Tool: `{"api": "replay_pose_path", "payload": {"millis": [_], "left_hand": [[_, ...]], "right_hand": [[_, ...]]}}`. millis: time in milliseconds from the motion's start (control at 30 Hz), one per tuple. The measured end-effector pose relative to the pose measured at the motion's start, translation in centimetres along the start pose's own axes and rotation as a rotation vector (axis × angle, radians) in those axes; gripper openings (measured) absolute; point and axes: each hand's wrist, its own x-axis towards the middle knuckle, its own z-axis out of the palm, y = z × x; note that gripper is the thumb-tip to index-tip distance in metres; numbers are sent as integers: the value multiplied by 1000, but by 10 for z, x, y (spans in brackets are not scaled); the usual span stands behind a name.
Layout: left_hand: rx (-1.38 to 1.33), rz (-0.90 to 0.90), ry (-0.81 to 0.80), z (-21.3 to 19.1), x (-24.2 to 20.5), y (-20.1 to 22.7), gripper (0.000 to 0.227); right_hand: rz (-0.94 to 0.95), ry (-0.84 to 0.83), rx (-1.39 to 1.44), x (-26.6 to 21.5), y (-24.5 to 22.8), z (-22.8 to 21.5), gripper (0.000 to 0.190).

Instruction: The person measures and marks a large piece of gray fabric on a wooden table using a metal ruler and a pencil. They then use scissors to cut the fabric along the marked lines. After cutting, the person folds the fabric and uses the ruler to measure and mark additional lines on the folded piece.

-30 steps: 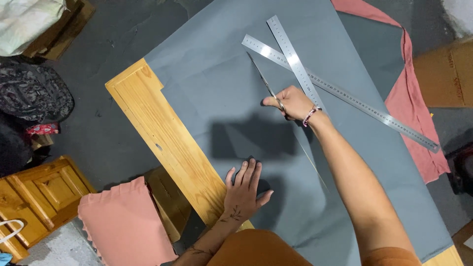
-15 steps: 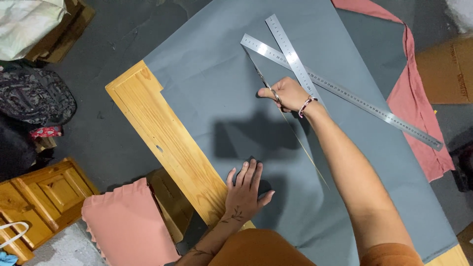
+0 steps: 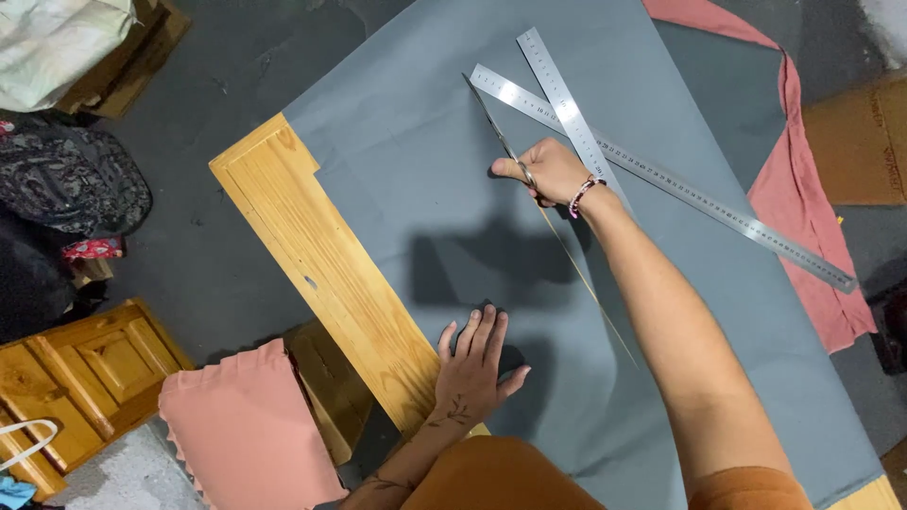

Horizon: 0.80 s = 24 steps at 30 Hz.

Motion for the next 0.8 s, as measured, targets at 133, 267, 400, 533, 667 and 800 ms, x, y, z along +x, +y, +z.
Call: {"api": "replay_pose_path", "payload": {"millis": [133,267,400,533,667,800], "left_hand": [[11,2,-3,0,0,0,73],[-14,4,10,0,0,-1,73],[-52,-15,17,0,1,0,71],[18,5,137,5,4,-1,68],[1,14,194,5,5,-3,67],[11,29,215,-11,6,1,65]], "right_hand": [[7,1,-8,2,0,1,74],[-26,34,-80,5,3,2,74],[-22,38,-49,-1,-1,2,73],[-154,39,-35,0,26,-4,65],[-23,26,-156,-36,46,-13,62],[61,117,-138,-99,85,-10,59]]}}
